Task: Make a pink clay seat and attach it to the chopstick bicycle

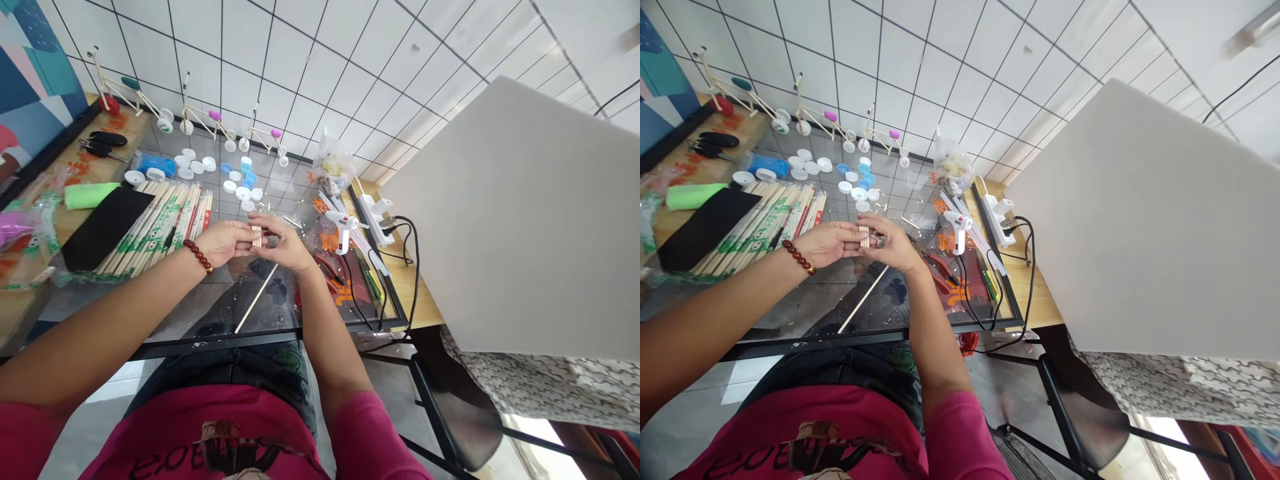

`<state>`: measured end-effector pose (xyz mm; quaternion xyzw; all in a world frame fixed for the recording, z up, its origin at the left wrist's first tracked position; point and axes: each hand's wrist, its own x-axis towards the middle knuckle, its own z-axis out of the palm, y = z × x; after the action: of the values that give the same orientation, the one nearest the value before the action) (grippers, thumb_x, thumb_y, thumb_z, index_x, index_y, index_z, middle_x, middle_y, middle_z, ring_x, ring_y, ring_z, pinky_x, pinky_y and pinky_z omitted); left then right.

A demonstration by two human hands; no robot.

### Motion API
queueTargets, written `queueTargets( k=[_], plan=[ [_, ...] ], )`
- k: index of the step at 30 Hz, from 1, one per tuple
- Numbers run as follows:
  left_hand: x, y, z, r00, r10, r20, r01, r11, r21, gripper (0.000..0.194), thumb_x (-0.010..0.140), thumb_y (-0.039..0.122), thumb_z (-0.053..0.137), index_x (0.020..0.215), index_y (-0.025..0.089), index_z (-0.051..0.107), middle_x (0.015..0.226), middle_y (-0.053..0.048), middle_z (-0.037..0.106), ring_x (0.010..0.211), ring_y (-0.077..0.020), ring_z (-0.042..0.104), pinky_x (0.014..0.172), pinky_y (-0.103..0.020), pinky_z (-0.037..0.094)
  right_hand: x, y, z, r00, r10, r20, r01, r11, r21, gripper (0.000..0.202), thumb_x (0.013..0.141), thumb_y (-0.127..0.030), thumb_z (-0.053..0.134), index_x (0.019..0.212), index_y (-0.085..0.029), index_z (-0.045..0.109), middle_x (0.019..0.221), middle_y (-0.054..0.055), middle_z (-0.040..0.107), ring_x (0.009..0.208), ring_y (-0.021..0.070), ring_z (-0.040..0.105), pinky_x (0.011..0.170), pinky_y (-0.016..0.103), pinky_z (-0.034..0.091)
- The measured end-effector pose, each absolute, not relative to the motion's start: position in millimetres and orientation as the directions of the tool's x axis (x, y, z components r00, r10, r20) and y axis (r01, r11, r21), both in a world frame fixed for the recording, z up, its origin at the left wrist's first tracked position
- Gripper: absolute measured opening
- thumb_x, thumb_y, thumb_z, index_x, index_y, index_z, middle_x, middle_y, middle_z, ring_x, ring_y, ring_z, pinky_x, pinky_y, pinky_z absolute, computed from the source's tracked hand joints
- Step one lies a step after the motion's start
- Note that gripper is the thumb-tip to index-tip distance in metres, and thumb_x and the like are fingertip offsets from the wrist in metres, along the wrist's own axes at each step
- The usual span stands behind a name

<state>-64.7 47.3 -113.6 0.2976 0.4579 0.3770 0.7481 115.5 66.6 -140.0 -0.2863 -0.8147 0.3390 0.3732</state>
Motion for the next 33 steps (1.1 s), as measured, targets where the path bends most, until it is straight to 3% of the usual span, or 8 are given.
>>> queueTargets(
  k=[4,9,15,18,22,26,29,33],
  plan=[
    [-66,48,-111,0.31,0.809,-0.5,-0.236,0.575,0.784,0.006,0.077,0.007,0.076,0.077,0.011,0.071,0.082,-0.013,0.078,0.069,-0.0184,0.074,0.07,-0.03,0.061,117,67,-141,-0.597,0.713,0.367,0.198,0.575,-0.794,0.054,0.078,-0.041,0.077,0.128,-0.022,0.065,0.135,0.01,0.063,0.13,0.0227,0.056,0.115,0.042,0.04],
    [-63,45,-110,0.214,0.862,-0.46,-0.224,0.501,0.836,0.012,0.07,0.01,0.083,0.074,0.01,0.072,0.08,-0.013,0.078,0.069,-0.0189,0.073,0.067,-0.029,0.059,119,68,-146,-0.594,0.761,0.26,0.221,0.465,-0.857,0.072,0.074,-0.038,0.08,0.14,-0.023,0.055,0.141,0.011,0.058,0.124,0.0236,0.059,0.103,0.039,0.05],
    [-62,43,-112,0.244,0.857,-0.455,-0.178,0.501,0.847,0.017,0.065,0.015,0.087,0.075,0.01,0.074,0.085,-0.014,0.078,0.072,-0.0179,0.073,0.077,-0.032,0.058,117,68,-149,-0.59,0.751,0.297,0.234,0.511,-0.827,0.058,0.076,-0.028,0.075,0.132,-0.019,0.063,0.133,0.01,0.064,0.12,0.0232,0.061,0.1,0.037,0.051],
    [-63,44,-113,0.212,0.886,-0.412,-0.165,0.448,0.879,0.017,0.064,0.018,0.087,0.071,0.012,0.073,0.08,-0.011,0.077,0.071,-0.0178,0.071,0.077,-0.033,0.058,119,67,-143,-0.569,0.763,0.306,0.294,0.536,-0.791,0.067,0.071,-0.029,0.081,0.135,-0.022,0.06,0.136,0.01,0.063,0.118,0.0227,0.061,0.102,0.038,0.05],
    [-73,49,-111,0.161,0.96,-0.23,0.256,0.185,0.949,0.007,0.07,0.024,0.079,0.071,0.018,0.076,0.075,-0.007,0.077,0.076,-0.0227,0.071,0.077,-0.034,0.055,129,66,-131,-0.472,0.822,0.32,0.397,0.522,-0.755,0.079,0.068,-0.032,0.084,0.141,-0.026,0.054,0.139,0.01,0.061,0.108,0.0217,0.064,0.094,0.039,0.053],
    [-88,56,-108,0.154,0.988,-0.007,0.785,-0.118,0.608,0.021,0.082,0.034,0.064,0.087,0.025,0.082,0.093,-0.009,0.08,0.097,-0.033,0.071,0.08,-0.037,0.052,142,59,-125,-0.344,0.847,0.404,0.489,0.529,-0.693,0.054,0.077,-0.026,0.075,0.129,-0.021,0.063,0.126,0.01,0.068,0.101,0.0199,0.065,0.095,0.038,0.052],
    [-93,59,-107,0.17,0.985,-0.033,0.89,-0.139,0.435,0.027,0.083,0.035,0.061,0.096,0.024,0.082,0.103,-0.012,0.079,0.102,-0.0373,0.069,0.077,-0.039,0.051,156,37,-126,-0.286,0.845,0.452,0.562,0.53,-0.635,0.045,0.081,-0.025,0.071,0.125,-0.02,0.066,0.124,0.01,0.069,0.112,0.0217,0.063,0.101,0.038,0.049],
    [-103,66,-104,0.153,0.988,-0.04,0.889,-0.119,0.443,0.036,0.08,0.036,0.065,0.111,0.022,0.078,0.113,-0.014,0.076,0.107,-0.0366,0.068,0.083,-0.04,0.051,180,-5,-133,-0.198,0.894,0.402,0.791,0.388,-0.472,0.038,0.084,-0.025,0.069,0.122,-0.021,0.067,0.128,0.01,0.067,0.12,0.0263,0.059,0.105,0.044,0.045]
  ],
)
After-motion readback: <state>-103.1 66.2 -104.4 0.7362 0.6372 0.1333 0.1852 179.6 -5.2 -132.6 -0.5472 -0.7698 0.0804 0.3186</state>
